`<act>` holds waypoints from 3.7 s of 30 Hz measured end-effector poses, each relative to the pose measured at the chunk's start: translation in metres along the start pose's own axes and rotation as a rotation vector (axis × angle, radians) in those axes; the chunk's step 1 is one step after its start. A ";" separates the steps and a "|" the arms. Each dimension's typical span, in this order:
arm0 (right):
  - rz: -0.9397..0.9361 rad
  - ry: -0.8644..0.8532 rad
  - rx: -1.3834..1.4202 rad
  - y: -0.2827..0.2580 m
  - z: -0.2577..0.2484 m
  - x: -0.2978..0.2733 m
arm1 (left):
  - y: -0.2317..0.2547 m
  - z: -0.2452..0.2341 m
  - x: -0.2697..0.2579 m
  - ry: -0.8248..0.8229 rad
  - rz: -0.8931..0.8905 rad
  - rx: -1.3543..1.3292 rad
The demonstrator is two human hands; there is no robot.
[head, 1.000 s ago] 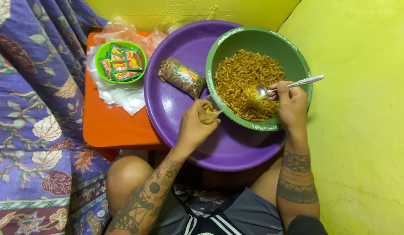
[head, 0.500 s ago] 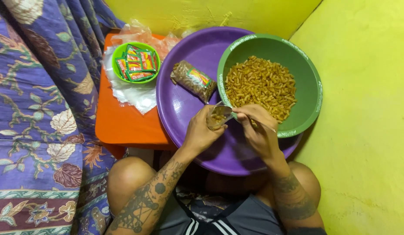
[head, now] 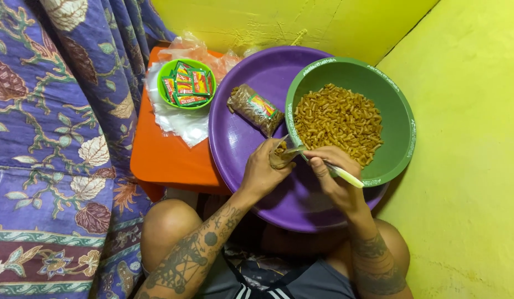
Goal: The person packages snacks by scooping them from a large bowl into small plastic bags with a spoon. The person holds each plastic bag open with one hand while using the spoon to fill it, occasionally pressing the snacks down and shaking the bag to settle the contents.
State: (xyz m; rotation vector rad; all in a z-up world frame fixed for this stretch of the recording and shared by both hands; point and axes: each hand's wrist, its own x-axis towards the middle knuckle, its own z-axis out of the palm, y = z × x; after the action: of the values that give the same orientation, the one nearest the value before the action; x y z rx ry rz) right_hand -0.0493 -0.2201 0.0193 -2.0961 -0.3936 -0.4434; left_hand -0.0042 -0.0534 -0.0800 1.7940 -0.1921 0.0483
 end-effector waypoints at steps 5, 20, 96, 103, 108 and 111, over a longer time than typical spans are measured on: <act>0.028 -0.059 0.041 0.007 0.014 -0.001 | 0.002 0.001 -0.001 -0.039 0.040 0.023; 0.009 -0.141 0.011 0.001 0.012 0.002 | 0.012 -0.004 -0.002 -0.045 0.078 0.041; -0.176 0.018 -0.044 0.024 0.011 -0.013 | 0.004 -0.005 -0.004 -0.030 0.124 0.037; -0.231 -0.070 -0.109 0.001 0.024 -0.002 | 0.013 -0.011 -0.005 -0.026 0.109 0.027; -0.174 0.017 -0.052 0.004 0.015 -0.008 | 0.009 -0.007 -0.005 -0.019 0.111 0.051; -0.219 0.026 -0.020 0.014 0.023 -0.011 | 0.003 -0.004 -0.003 -0.014 0.110 0.038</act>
State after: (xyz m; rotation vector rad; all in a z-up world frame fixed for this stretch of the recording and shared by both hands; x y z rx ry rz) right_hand -0.0492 -0.2089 -0.0080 -2.0722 -0.6088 -0.6040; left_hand -0.0078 -0.0497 -0.0770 1.8211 -0.3009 0.1185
